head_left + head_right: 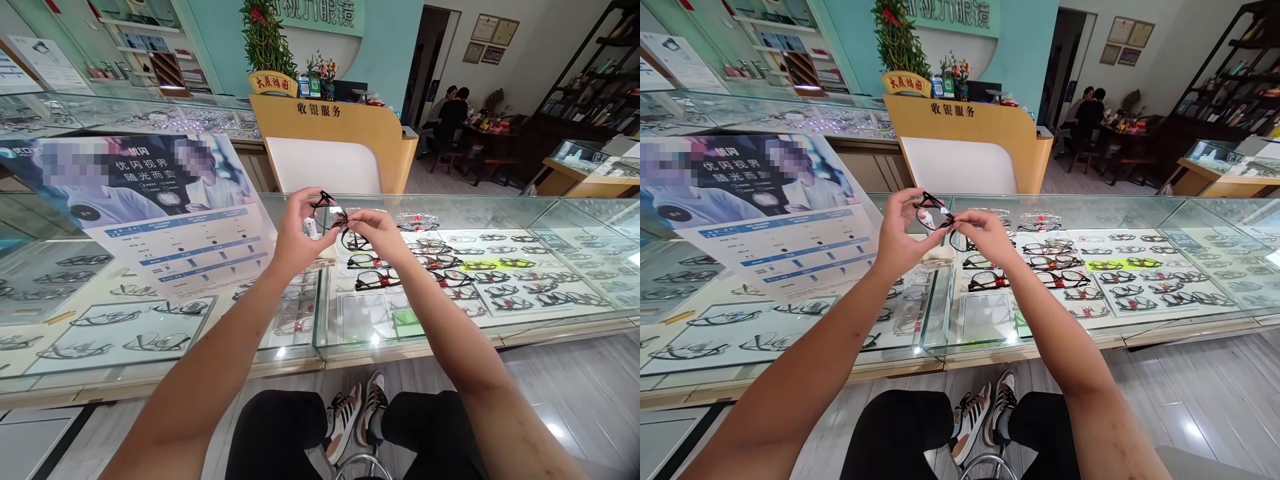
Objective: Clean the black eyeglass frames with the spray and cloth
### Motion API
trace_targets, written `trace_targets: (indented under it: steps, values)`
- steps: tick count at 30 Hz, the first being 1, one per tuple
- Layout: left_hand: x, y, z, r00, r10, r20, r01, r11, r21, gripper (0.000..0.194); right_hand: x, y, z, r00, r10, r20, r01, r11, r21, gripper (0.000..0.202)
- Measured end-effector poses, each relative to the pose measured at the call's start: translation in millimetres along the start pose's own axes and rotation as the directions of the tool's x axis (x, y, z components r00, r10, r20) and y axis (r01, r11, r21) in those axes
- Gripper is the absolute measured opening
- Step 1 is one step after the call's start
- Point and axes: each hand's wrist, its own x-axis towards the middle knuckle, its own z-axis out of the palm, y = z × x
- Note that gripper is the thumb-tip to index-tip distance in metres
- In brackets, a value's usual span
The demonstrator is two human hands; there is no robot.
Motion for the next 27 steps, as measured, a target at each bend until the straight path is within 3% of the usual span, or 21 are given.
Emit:
trace_targets:
  steps: [5,8,11,13,14,16,19,27]
  values:
    - [0,-6,2.3,1.0,-0.022,0.015,0.023,0.999,-0.025,0.08,1,2,1,0.999,0.033,-0.011,-0.032,0.999,0.036,0.024]
    - [-4,-5,4.1,0.99,0.017,-0.142,-0.01,0.999,0.05,0.081,0,2,1,0.997,-0.006,-0.078,0.008,1.0,0.029,0.023]
    - [-7,5,6.8,0.953,0.026,-0.302,0.028,0.984,0.174,0.045,-3,0,4,0.984,-0.064,-0.165,0.051,0.995,-0.082,0.022]
    - [-10,13,9.7,0.965,-0.049,-0.259,0.097,0.98,0.175,0.016,-7,-1,9,0.964,-0.136,-0.227,0.095,0.979,-0.182,0.021]
    - [-11,16,11.5,0.971,-0.11,-0.212,0.142,0.979,0.143,0.013,-8,0,12,0.95,-0.187,-0.248,0.127,0.963,-0.239,0.021]
    - [-12,20,15.2,0.961,-0.237,-0.142,0.245,0.968,0.046,0.017,-11,3,19,0.919,-0.299,-0.256,0.193,0.909,-0.369,0.019]
    - [-13,20,19.0,0.92,-0.366,-0.139,0.358,0.93,-0.08,0.024,-14,11,27,0.89,-0.402,-0.216,0.234,0.808,-0.54,0.019]
    - [-13,19,20.8,0.87,-0.451,-0.199,0.431,0.892,-0.139,0.029,-15,22,36,0.861,-0.482,-0.164,0.252,0.684,-0.685,0.026]
